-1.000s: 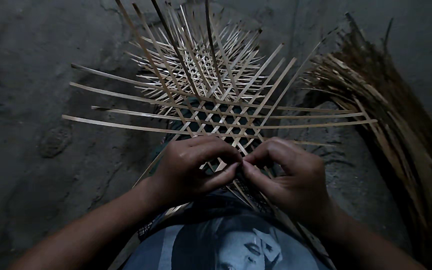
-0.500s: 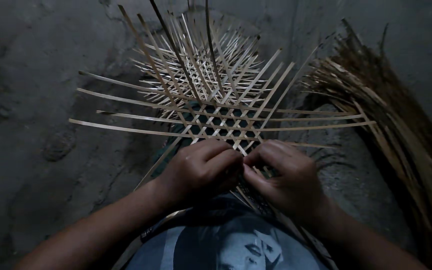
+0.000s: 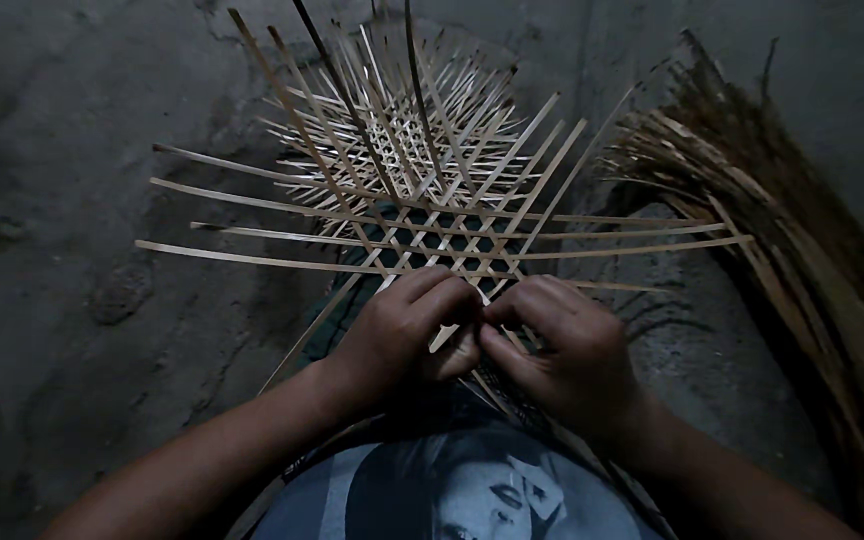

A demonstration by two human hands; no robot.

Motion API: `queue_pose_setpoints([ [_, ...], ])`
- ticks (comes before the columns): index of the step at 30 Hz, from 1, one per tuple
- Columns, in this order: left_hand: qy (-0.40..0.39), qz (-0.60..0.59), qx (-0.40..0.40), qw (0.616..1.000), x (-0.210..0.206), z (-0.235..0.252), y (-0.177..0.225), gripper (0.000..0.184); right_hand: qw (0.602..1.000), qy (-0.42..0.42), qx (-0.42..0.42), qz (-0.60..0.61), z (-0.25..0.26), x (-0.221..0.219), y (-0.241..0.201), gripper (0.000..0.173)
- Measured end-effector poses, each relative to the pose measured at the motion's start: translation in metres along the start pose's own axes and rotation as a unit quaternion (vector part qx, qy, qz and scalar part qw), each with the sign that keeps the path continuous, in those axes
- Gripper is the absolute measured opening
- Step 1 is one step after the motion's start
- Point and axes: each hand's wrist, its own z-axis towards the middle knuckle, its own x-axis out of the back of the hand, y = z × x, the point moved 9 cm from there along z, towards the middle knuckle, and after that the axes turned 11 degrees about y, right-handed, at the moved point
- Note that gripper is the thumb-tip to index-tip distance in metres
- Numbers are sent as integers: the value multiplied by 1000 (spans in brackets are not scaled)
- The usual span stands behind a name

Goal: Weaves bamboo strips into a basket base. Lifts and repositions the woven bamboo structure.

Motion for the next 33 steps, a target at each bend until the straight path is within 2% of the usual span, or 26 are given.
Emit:
queue_pose_setpoints([
  [4, -4, -22, 31, 999, 0, 0, -7, 13, 1000, 12, -2, 15, 0, 0, 1, 10],
  [9, -5, -90, 124, 988, 9, -4, -32, 26, 992, 6, -65, 109, 1, 2, 7, 11],
  [11, 11, -141, 166, 976, 16, -5, -48, 34, 987, 1, -82, 136, 1, 2, 8, 11],
  [15, 74, -155, 221, 960, 41, -8, -80, 33, 984, -26, -100, 146, 0, -3, 14, 12],
  [18, 142, -81, 232, 959, 76, -8, -115, 37, 988, -42, -60, 136, 2, -3, 30, 14],
  [20, 183, -18, 217, 959, 103, -6, -151, 30, 984, -34, -33, 172, 10, -2, 47, 9],
  [22, 182, 69, 218, 956, 124, -6, -189, 25, 981, -55, -67, 174, 17, -10, 76, 11],
  [23, 149, 128, 250, 948, 131, -6, -208, 43, 973, -78, -127, 178, 21, -21, 95, 16],
  [24, 113, 182, 282, 935, 134, -4, -225, 60, 951, -106, -210, 199, 23, -36, 114, 22],
  [25, 71, 228, 312, 920, 134, -2, -241, 69, 913, -126, -304, 241, 23, -53, 130, 26],
  [28, -70, 335, 337, 877, 114, -1, -285, 61, 766, -130, -537, 329, 8, -106, 163, 39],
  [30, -129, 377, 325, 858, 97, 4, -294, 55, 693, -113, -624, 343, -8, -133, 175, 42],
  [31, -141, 378, 329, 854, 91, 7, -293, 55, 672, -104, -647, 345, -10, -139, 177, 42],
  [33, -138, 343, 353, 860, 85, 11, -286, 52, 653, -87, -670, 342, -9, -138, 172, 41],
])
